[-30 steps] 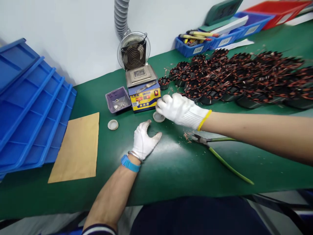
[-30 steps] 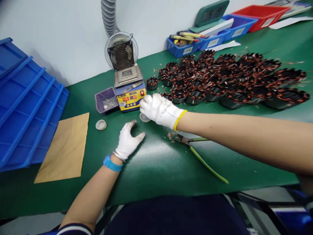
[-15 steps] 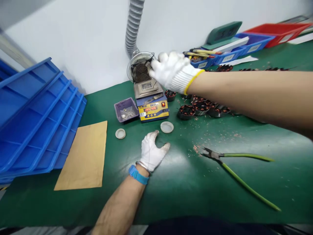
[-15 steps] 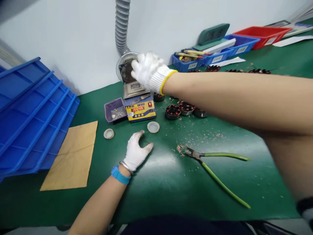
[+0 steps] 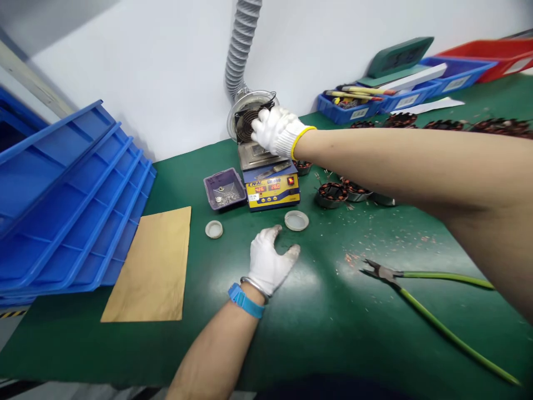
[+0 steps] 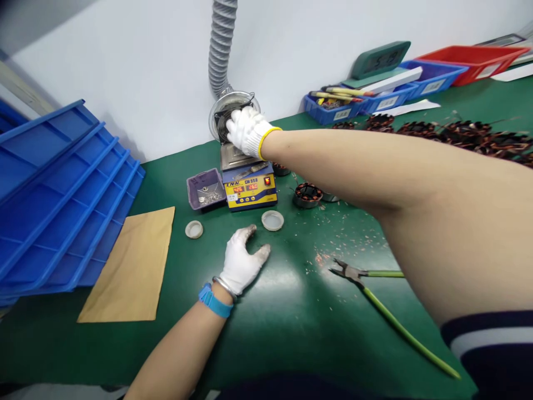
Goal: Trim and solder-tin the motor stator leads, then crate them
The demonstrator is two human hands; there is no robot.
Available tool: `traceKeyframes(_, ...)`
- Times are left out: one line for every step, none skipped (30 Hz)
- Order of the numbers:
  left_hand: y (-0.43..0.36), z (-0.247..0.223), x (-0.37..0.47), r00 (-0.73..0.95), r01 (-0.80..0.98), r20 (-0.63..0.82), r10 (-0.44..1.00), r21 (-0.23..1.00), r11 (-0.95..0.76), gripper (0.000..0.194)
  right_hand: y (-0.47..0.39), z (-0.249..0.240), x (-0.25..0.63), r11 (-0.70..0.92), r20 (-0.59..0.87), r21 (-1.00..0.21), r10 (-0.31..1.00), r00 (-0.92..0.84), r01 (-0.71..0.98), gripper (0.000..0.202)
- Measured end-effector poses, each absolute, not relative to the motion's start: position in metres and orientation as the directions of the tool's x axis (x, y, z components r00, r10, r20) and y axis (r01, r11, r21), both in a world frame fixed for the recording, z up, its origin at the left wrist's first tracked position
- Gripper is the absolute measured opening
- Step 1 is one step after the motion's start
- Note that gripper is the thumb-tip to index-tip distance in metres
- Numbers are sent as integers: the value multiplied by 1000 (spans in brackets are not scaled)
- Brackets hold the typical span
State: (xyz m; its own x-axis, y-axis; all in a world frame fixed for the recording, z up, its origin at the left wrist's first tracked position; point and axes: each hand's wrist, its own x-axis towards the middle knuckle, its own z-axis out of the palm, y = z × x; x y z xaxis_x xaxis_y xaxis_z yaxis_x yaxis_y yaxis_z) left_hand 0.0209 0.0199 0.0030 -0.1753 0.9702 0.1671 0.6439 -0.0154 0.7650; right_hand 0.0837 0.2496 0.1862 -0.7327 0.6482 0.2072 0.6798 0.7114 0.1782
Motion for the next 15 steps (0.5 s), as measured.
traceKeyframes(20,3,21,-177,643,167,970,765,-14,48,249,187,84,707,209,174,653,-728,685,27)
traceKeyframes(20,3,21,-177,644,168,970,765,-15,48,249,187,84,699,216,169,662,-718,695,29)
traceKeyframes(20,2,21,-177,646,171,969,763,-17,48,248,188,84,686,229,161,674,-703,710,32)
traceKeyframes(20,2,21,-176,647,174,969,762,-20,48,247,190,85,665,246,150,691,-679,732,35)
traceKeyframes(20,2,20,-175,649,177,969,760,-22,48,247,192,85,638,265,137,713,-649,758,38)
traceKeyframes(20,2,20,-174,651,180,968,759,-24,48,248,195,86,605,286,122,738,-611,787,41)
traceKeyframes(20,2,20,-174,652,180,968,758,-24,48,249,199,88,571,303,107,761,-574,814,42)
traceKeyframes(20,2,20,-175,652,180,968,758,-23,47,250,203,91,545,313,95,778,-544,833,43)
traceKeyframes(21,3,20,-176,651,180,968,759,-23,47,252,207,94,526,322,86,789,-523,846,44)
traceKeyframes(21,3,20,-177,649,180,968,760,-22,47,254,212,98,509,329,83,798,-505,857,47)
traceKeyframes(21,3,21,-177,648,179,968,762,-22,47,256,216,103,489,330,67,812,-482,870,54)
traceKeyframes(21,3,21,-177,646,178,968,763,-22,47,257,220,107,462,325,25,835,-444,887,62)
traceKeyframes(21,3,21,-178,644,177,968,764,-22,48,258,224,112,421,312,-49,868,-387,906,69)
traceKeyframes(21,4,21,-179,643,177,968,766,-22,48,259,226,116,360,287,-151,907,-307,921,73)
traceKeyframes(21,4,21,-179,641,177,968,767,-22,48,258,228,119,290,247,-263,942,-226,920,76)
